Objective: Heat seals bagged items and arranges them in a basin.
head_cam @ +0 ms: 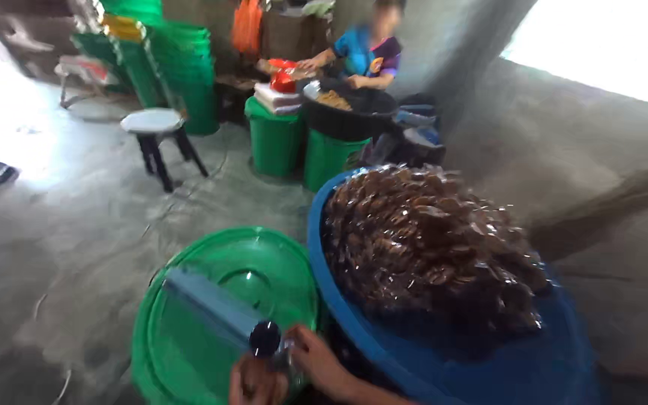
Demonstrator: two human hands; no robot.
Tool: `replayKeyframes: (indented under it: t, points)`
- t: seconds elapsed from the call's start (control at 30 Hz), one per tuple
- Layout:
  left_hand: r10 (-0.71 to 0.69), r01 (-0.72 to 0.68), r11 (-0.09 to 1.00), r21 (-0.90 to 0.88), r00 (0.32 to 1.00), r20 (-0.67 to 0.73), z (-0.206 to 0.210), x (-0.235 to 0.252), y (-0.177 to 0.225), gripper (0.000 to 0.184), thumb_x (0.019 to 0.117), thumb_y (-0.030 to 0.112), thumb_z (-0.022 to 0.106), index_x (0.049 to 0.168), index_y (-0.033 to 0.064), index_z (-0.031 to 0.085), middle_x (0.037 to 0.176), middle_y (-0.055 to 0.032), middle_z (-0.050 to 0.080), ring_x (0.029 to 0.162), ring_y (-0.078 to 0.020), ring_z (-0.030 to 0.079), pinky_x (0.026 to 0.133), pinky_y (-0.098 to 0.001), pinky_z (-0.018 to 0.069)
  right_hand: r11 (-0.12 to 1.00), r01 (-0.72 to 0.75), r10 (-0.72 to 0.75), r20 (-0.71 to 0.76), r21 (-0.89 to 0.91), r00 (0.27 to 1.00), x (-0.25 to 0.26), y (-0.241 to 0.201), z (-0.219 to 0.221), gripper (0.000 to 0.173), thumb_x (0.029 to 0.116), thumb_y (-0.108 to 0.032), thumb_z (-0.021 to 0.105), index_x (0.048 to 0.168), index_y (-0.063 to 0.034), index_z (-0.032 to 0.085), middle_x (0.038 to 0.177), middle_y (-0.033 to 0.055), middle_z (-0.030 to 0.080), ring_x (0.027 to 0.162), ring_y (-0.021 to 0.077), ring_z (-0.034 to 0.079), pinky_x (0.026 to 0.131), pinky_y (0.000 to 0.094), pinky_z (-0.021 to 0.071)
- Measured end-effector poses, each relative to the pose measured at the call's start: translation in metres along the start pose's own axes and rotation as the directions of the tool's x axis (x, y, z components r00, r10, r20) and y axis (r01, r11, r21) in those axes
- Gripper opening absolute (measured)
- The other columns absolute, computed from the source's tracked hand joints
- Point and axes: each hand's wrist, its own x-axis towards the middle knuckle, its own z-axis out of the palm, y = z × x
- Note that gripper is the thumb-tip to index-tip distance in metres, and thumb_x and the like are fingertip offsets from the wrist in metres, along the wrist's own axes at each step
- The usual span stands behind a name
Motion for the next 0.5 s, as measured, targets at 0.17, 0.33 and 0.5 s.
replayKeyframes:
  t: [0.17, 0.33, 0.5]
  points:
    - [0.041, -0.010, 0.994, 0.108, 0.956, -0.291, -0.020, 0.023, -0.005, 0.064, 0.0944, 0.009, 0.064, 0.150, -0.0002, 0.034, 0.135, -0.0228, 0.054, 0.116, -0.0261, 0.061, 0.095, -0.0416, 0.0542, 0.881, 0.347, -0.340, 0.080, -0.321, 0.937, 0.060, 0.003, 0.023, 0.050, 0.0911, 0.003, 0.062, 0.140, 0.0071, 0.055, 0.123, 0.0223, 0.070, 0.113, 0.0278, 0.069, 0.102, 0.0452, 0.0537]
    - [-0.019, 0.012, 1.000, -0.024, 0.945, -0.325, -0.037, 0.047, 0.018, 0.070, 0.0992, 0.011, 0.062, 0.156, 0.0040, 0.023, 0.143, -0.0262, 0.047, 0.116, -0.0303, 0.061, 0.092, -0.0436, 0.0552, 0.850, 0.263, -0.221, 0.145, -0.457, 0.964, 0.096, -0.054, 0.015, 0.043, 0.1065, -0.010, 0.044, 0.147, 0.0061, 0.046, 0.118, 0.0257, 0.065, 0.099, 0.0301, 0.066, 0.089, 0.0420, 0.0541]
    - [0.021, -0.004, 0.999, 0.046, 0.933, -0.360, -0.066, 0.074, 0.028, 0.070, 0.0990, 0.014, 0.062, 0.158, 0.0077, 0.024, 0.146, -0.0286, 0.041, 0.110, -0.0335, 0.064, 0.084, -0.0452, 0.0595, 0.527, 0.404, 0.100, 0.526, -0.748, 0.844, 0.068, -0.107, 0.016, 0.065, 0.1074, -0.032, 0.050, 0.163, -0.0073, 0.026, 0.161, 0.0238, 0.035, 0.147, 0.0416, 0.036, 0.115, 0.0597, 0.0348]
